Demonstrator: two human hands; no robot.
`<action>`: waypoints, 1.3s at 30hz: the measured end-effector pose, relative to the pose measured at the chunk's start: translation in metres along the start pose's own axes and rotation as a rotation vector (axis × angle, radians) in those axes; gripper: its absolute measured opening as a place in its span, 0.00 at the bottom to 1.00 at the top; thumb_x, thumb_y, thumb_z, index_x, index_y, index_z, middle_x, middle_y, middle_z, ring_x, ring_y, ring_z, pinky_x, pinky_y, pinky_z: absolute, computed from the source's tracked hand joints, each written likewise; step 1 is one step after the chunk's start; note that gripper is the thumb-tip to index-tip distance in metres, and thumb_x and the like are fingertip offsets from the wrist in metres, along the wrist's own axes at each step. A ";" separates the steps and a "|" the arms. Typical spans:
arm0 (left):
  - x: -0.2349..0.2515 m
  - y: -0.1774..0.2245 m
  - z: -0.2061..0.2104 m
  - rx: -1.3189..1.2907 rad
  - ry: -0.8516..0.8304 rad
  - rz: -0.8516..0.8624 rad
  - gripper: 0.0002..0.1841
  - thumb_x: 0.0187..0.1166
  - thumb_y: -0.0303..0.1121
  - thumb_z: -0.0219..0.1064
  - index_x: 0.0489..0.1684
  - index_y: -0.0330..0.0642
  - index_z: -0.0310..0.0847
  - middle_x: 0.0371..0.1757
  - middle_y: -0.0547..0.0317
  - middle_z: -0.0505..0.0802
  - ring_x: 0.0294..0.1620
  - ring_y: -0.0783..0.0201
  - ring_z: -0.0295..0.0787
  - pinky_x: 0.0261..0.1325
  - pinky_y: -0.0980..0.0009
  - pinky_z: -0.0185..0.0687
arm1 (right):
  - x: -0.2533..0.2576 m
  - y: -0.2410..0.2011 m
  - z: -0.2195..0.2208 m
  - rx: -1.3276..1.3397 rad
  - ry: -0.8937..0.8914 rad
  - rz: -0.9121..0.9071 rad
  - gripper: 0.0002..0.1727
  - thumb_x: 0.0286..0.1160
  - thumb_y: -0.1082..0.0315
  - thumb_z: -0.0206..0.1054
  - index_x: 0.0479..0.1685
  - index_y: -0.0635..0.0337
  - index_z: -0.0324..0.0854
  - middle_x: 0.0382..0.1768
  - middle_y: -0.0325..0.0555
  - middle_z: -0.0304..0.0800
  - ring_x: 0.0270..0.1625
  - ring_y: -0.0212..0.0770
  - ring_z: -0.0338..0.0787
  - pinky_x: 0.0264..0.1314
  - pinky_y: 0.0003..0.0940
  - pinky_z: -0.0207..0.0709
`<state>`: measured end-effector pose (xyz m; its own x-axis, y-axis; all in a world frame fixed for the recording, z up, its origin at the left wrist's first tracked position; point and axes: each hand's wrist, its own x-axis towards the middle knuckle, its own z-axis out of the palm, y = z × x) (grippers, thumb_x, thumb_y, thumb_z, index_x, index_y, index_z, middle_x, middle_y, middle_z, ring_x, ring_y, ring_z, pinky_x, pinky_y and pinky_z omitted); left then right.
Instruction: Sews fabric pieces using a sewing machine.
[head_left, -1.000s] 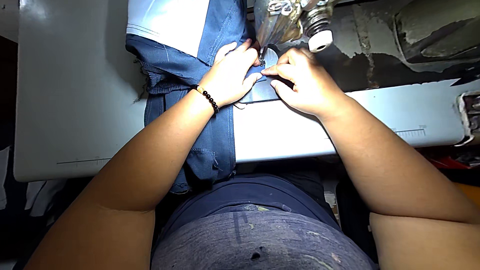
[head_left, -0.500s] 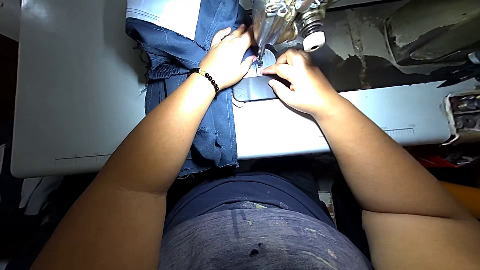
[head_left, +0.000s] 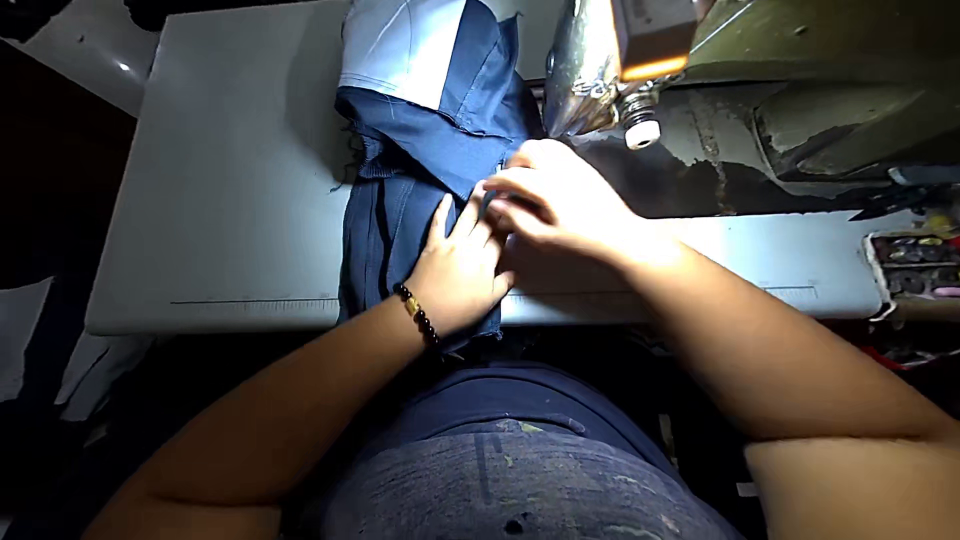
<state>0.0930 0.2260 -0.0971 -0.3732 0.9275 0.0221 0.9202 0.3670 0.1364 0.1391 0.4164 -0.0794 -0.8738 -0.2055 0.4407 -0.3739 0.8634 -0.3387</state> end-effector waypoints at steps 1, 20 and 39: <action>-0.011 0.003 0.007 0.001 0.029 -0.027 0.33 0.87 0.57 0.50 0.76 0.40 0.80 0.81 0.45 0.82 0.89 0.41 0.65 0.88 0.27 0.37 | 0.021 -0.017 0.008 -0.027 -0.026 -0.018 0.17 0.82 0.59 0.61 0.51 0.57 0.92 0.43 0.52 0.88 0.51 0.53 0.88 0.53 0.47 0.81; -0.090 -0.075 -0.116 0.055 -0.590 -0.267 0.22 0.88 0.46 0.59 0.37 0.35 0.92 0.35 0.38 0.93 0.41 0.39 0.92 0.46 0.36 0.83 | -0.099 -0.089 0.060 0.005 0.114 0.067 0.09 0.77 0.70 0.62 0.36 0.60 0.88 0.35 0.49 0.88 0.40 0.48 0.90 0.41 0.43 0.85; 0.032 -0.002 -0.040 -0.072 -0.169 -0.284 0.28 0.84 0.41 0.65 0.83 0.41 0.72 0.71 0.35 0.82 0.74 0.36 0.78 0.68 0.38 0.76 | -0.136 -0.094 0.040 -0.044 0.120 0.107 0.14 0.86 0.67 0.59 0.39 0.59 0.91 0.43 0.44 0.95 0.59 0.44 0.92 0.63 0.37 0.82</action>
<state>0.0746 0.2517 -0.0569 -0.5832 0.7897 -0.1903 0.7692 0.6122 0.1831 0.2803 0.3448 -0.1402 -0.8634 -0.0567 0.5014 -0.2640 0.8975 -0.3532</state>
